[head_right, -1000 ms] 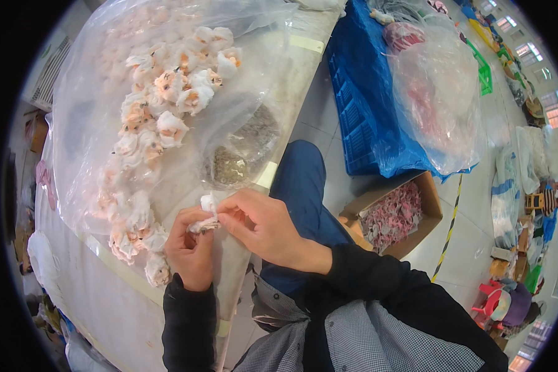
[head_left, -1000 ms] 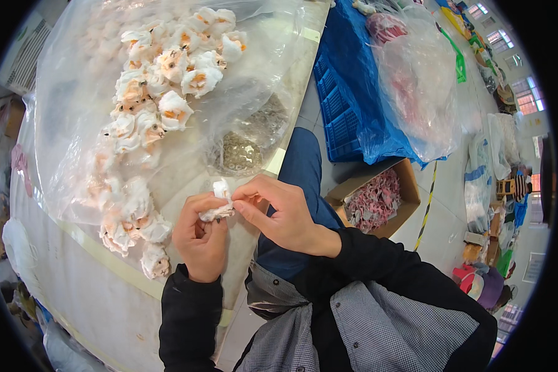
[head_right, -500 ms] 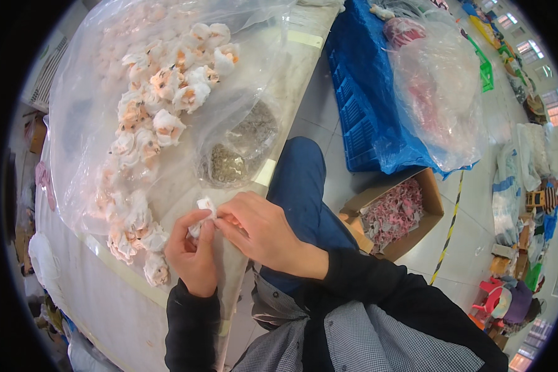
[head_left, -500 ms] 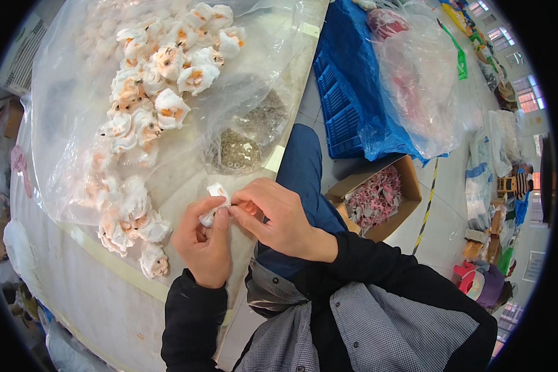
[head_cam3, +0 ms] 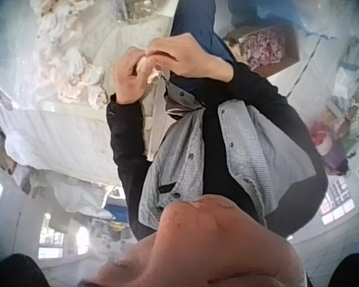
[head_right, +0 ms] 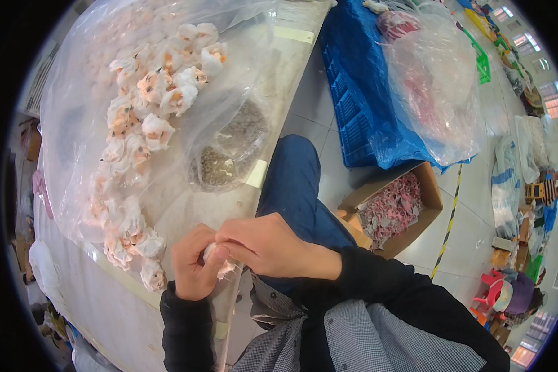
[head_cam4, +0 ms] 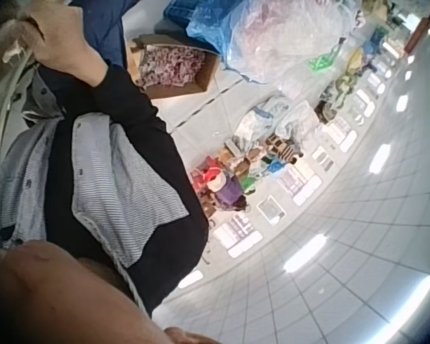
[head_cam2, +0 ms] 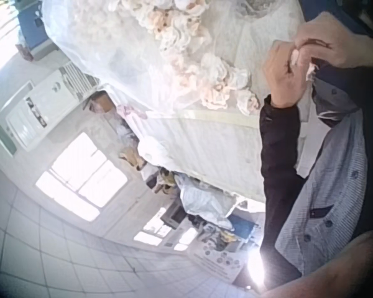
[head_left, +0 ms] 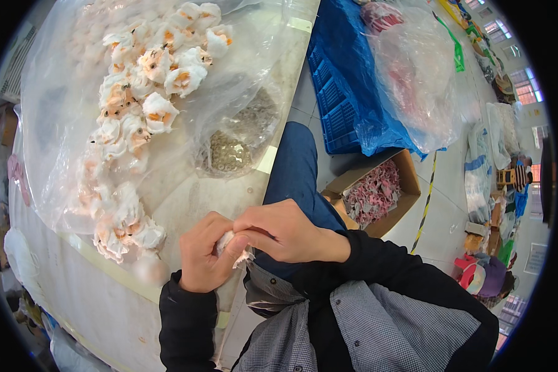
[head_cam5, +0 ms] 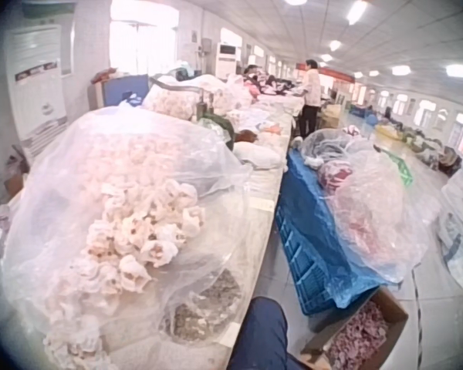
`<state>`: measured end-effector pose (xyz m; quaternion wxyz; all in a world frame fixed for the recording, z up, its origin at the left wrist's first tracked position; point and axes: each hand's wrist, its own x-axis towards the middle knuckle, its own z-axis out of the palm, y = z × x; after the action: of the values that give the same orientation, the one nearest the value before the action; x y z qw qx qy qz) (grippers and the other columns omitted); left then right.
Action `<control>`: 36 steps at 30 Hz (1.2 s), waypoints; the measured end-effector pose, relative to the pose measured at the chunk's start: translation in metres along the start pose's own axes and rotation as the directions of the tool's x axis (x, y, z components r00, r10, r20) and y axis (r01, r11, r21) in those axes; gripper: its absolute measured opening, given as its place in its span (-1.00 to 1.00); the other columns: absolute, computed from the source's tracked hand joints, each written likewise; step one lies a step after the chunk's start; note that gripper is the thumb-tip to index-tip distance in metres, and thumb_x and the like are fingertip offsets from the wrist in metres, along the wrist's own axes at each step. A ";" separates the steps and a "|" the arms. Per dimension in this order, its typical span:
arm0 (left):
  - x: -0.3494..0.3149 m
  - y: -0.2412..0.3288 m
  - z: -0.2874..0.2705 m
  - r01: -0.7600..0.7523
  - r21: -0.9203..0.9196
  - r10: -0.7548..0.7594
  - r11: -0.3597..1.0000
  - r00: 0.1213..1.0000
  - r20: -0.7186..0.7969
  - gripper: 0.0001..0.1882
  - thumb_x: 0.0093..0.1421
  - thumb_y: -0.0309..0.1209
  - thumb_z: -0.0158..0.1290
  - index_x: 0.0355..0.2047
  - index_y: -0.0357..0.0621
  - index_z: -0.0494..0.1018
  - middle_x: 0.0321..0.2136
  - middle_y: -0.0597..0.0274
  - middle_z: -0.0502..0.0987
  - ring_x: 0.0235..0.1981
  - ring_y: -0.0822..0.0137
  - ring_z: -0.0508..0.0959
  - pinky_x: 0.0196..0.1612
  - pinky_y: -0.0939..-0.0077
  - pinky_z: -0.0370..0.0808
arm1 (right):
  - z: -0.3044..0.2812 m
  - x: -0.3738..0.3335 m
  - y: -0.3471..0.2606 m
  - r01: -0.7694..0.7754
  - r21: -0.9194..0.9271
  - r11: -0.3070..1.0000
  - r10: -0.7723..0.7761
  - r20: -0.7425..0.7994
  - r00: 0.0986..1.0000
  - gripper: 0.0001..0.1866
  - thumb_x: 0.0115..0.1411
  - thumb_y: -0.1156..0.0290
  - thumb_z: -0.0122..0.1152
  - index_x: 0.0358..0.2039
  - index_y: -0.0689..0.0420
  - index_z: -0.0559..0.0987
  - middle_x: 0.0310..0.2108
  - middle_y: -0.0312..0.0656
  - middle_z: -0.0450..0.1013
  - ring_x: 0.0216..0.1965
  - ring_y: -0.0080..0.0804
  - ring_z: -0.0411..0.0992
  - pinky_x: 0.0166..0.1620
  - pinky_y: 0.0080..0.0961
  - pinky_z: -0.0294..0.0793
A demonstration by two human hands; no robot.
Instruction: The person repeatedly picks small white fluffy items from a plastic bag and attaches small dark components to them by hand. The finished items are placed on a table. The process is repetitive and continues throughout the clip.
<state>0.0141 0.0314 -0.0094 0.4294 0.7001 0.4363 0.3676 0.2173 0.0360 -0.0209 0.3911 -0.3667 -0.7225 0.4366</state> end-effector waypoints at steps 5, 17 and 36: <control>-0.002 0.001 -0.001 0.037 0.003 -0.038 0.999 0.997 0.068 -0.88 0.17 -0.51 0.28 -0.33 -0.30 0.58 -0.46 0.15 0.56 -0.51 0.31 0.50 -0.41 0.49 0.39 | -0.014 -0.008 0.000 -0.109 0.067 0.992 0.114 -0.078 0.990 -0.91 0.37 0.43 0.25 -0.24 0.18 0.61 -0.46 -0.24 0.53 -0.51 -0.46 0.49 -0.40 -0.55 0.45; -0.002 0.004 0.001 0.033 0.127 -0.022 0.991 0.996 -0.089 -0.84 0.23 -0.52 0.27 -0.19 -0.29 0.62 -0.28 0.14 0.62 -0.44 0.38 0.54 -0.43 0.56 0.40 | -0.024 0.003 0.020 -0.234 -0.280 0.931 0.151 -0.286 0.946 -0.73 0.22 0.33 0.47 -0.19 0.18 0.59 -0.62 -0.32 0.39 -0.62 -0.64 0.34 -0.51 -0.59 0.31; -0.004 -0.006 0.005 0.051 0.268 0.013 0.962 0.972 -0.233 -0.78 0.12 -0.62 0.20 -0.19 -0.26 0.58 -0.29 0.11 0.59 -0.51 0.32 0.52 -0.49 0.50 0.42 | -0.033 0.014 0.018 -0.382 -0.100 0.919 0.363 -0.162 0.917 -0.87 0.33 0.45 0.25 -0.16 0.18 0.53 -0.63 -0.29 0.43 -0.58 -0.66 0.41 -0.46 -0.59 0.33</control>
<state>0.0156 0.0279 -0.0169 0.2786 0.7003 0.5367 0.3794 0.2439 0.0662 -0.0235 0.3260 -0.5521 -0.6367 0.4284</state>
